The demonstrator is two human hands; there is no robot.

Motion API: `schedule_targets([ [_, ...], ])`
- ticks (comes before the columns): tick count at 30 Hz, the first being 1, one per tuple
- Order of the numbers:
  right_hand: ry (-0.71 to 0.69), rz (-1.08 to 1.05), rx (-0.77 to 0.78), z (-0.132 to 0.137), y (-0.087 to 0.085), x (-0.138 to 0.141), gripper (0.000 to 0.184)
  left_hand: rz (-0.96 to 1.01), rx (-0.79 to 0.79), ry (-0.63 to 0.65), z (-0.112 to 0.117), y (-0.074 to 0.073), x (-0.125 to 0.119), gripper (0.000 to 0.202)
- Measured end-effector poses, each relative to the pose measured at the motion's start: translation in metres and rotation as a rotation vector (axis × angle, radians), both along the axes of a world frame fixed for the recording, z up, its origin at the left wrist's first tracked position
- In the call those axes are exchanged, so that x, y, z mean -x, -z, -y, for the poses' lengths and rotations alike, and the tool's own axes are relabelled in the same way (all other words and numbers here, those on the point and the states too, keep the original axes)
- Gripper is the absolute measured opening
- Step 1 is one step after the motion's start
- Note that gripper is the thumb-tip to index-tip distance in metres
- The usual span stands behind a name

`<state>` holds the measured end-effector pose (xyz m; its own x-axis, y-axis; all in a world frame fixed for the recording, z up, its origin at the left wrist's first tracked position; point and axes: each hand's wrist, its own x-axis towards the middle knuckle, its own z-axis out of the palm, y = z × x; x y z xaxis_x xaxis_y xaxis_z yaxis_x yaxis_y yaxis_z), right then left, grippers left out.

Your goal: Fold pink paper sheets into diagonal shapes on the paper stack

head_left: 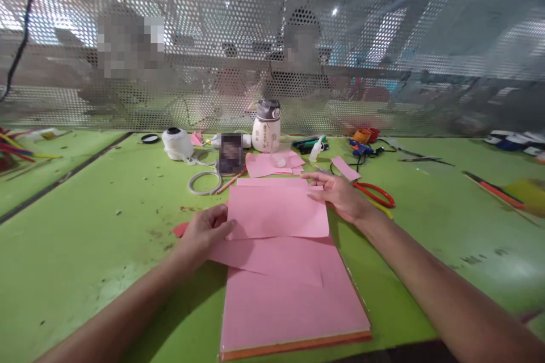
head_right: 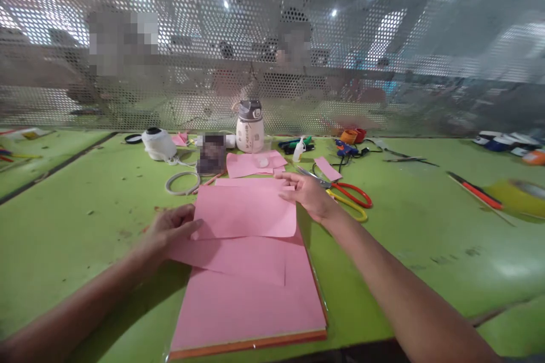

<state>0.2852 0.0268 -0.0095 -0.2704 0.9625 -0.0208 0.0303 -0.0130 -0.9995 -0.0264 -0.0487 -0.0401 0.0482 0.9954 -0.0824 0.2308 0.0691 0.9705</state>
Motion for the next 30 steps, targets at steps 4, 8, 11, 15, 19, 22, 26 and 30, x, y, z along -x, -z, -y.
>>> schedule_targets([
  [4, 0.054, -0.073, 0.058, 0.004, 0.006, 0.0, 0.048, -0.072, -0.071, 0.01, 0.002, 0.004, 0.002, 0.04],
  [8, 0.074, -0.123, 0.095, 0.01, 0.008, 0.005, 0.05, -0.103, -0.112, -0.069, 0.0, 0.004, 0.002, 0.046],
  [11, 0.047, -0.148, 0.109, 0.014, 0.006, 0.01, 0.053, -0.074, -0.11, -0.108, -0.002, 0.002, 0.0, 0.047],
  [15, -0.019, -0.166, 0.105, 0.017, 0.004, 0.014, 0.057, -0.013, -0.05, -0.132, -0.001, -0.002, -0.004, 0.044],
  [19, 0.017, -0.122, 0.072, 0.015, 0.005, 0.012, 0.055, 0.049, 0.012, -0.13, 0.002, -0.007, -0.007, 0.045],
  [22, 0.074, -0.115, 0.034, 0.012, 0.006, 0.008, 0.055, 0.088, 0.016, -0.115, 0.003, -0.009, -0.008, 0.045],
  [26, 0.211, -0.118, -0.039, 0.003, 0.01, -0.001, 0.054, 0.063, 0.034, -0.11, 0.001, -0.005, -0.005, 0.038],
  [30, 0.308, -0.103, -0.083, -0.015, 0.019, -0.01, 0.056, -0.016, -0.047, -0.037, 0.0, 0.001, -0.005, 0.028],
])
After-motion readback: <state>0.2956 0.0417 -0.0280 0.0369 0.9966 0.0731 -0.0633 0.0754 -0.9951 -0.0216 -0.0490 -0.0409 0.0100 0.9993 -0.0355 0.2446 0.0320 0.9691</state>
